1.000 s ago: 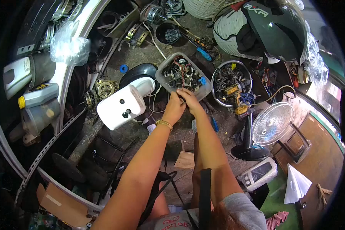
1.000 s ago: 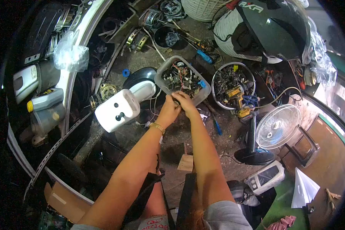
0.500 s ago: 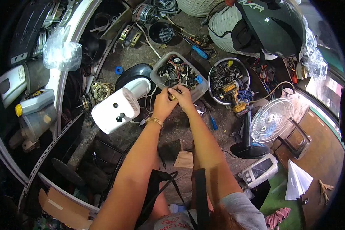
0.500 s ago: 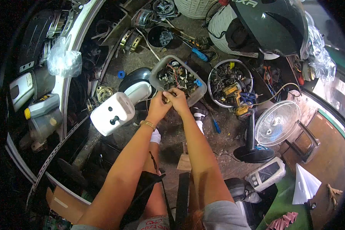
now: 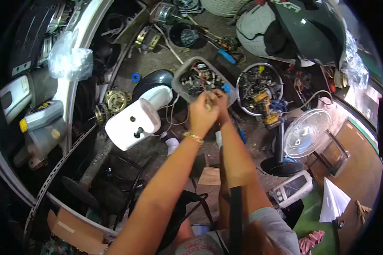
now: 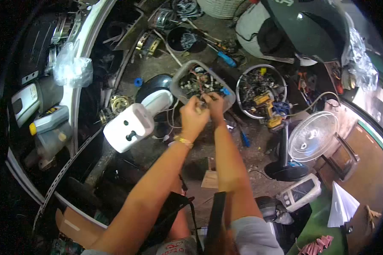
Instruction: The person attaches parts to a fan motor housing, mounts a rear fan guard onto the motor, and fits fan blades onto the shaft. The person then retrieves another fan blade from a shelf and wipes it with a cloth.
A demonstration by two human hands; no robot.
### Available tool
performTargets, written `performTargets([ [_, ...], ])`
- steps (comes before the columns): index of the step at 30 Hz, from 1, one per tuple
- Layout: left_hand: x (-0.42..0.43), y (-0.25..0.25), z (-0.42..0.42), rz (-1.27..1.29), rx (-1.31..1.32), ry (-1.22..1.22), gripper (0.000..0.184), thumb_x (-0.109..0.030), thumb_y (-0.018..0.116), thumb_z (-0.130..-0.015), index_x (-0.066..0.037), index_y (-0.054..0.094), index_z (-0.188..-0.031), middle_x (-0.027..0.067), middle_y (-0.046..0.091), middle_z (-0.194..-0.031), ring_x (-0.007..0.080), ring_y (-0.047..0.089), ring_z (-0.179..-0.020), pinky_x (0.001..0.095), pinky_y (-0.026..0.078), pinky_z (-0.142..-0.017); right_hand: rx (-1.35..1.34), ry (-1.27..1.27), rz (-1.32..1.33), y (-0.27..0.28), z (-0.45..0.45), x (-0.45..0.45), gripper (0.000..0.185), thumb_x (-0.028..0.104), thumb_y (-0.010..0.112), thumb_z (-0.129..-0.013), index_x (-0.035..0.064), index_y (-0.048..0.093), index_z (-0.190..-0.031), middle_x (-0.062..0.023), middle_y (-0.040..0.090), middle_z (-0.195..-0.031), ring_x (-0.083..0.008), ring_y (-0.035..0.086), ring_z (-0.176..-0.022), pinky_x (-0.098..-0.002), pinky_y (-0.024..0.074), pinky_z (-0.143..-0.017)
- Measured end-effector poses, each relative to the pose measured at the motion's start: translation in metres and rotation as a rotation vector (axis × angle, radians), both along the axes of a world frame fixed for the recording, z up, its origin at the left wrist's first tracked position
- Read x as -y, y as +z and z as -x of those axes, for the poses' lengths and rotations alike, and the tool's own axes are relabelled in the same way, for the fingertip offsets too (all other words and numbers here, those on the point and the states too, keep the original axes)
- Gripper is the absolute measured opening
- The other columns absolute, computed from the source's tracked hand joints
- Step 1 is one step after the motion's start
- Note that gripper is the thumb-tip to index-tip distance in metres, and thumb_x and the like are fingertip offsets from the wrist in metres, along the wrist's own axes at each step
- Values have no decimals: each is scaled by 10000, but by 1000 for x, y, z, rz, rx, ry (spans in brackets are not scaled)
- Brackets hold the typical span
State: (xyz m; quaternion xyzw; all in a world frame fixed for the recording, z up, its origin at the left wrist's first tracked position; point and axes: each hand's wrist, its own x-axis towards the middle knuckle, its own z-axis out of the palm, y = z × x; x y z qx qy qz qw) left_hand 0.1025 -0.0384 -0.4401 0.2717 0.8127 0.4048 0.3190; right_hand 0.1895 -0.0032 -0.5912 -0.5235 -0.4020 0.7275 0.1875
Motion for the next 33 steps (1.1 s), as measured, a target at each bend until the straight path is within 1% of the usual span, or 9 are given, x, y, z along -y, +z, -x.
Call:
performTargets([
  [4,10,-19,-10,-178,1185,536,109,-145,515,-702,-113,442,-776,-3,348,-641,107,317,-482,255,301,-432,198,33,-88,-8,-14,-1,346,323,604,-834,-11,614,-925,-57,598,-817,-145,522,-794,-276,419,-726],
  [7,35,-18,12,-515,1879,543,199,-231,497,-708,-105,468,-859,11,327,-625,106,305,-486,232,259,-426,184,-102,-113,-17,-18,2,356,305,558,-870,5,559,-1061,-61,576,-930,-162,516,-813,-294,419,-758],
  [9,35,-13,21,-566,1934,490,296,-275,488,-701,-92,477,-934,13,319,-621,105,298,-484,231,250,-422,147,-220,149,5,-25,6,430,304,572,-859,-9,492,-1142,-78,551,-1012,-191,519,-858,-319,420,-784],
  [11,27,5,28,-570,2010,505,212,-256,452,-710,-90,449,-843,7,318,-614,93,293,-480,207,242,-408,638,-151,-620,17,-39,18,563,312,667,-783,-38,450,-1168,-98,537,-1054,-212,516,-907,-335,419,-803],
  [14,25,6,25,-652,2066,461,331,-294,493,-695,-58,453,-924,7,314,-618,97,302,-484,217,244,-416,1076,-290,-636,-15,-61,41,627,257,730,-704,-53,442,-1168,-122,537,-1068,-242,517,-965,-345,413,-828],
  [17,14,19,26,-710,2095,444,313,-302,494,-692,-72,409,-887,6,315,-618,90,311,-487,214,250,-414,342,-417,31,-34,-64,21,574,161,728,-670,-38,460,-1136,-121,550,-1036,-280,532,-961,-359,415,-842],
  [20,9,34,26,-696,2123,353,296,-310,519,-685,-101,375,-838,4,315,-623,86,312,-486,205,252,-407,325,-225,213,-12,-61,-6,405,37,639,-685,24,495,-1063,-96,580,-924,-265,587,-804,-383,482,-699],
  [27,-6,148,52,-542,1695,80,289,-109,597,-719,-120,353,-875,-3,332,-729,75,351,-523,186,315,-383,116,-193,281,20,-101,-10,261,-35,520,-754,54,538,-998,-73,582,-830,-206,592,-697,-335,497,-598],
  [33,-33,356,164,-557,-296,-300,225,-57,595,-669,-51,462,-849,97,460,-700,217,468,-552,294,395,-499,181,-108,394,299,-108,-55,224,24,498,-755,48,527,-976,-68,583,-826,-215,599,-705,-362,497,-558],
])
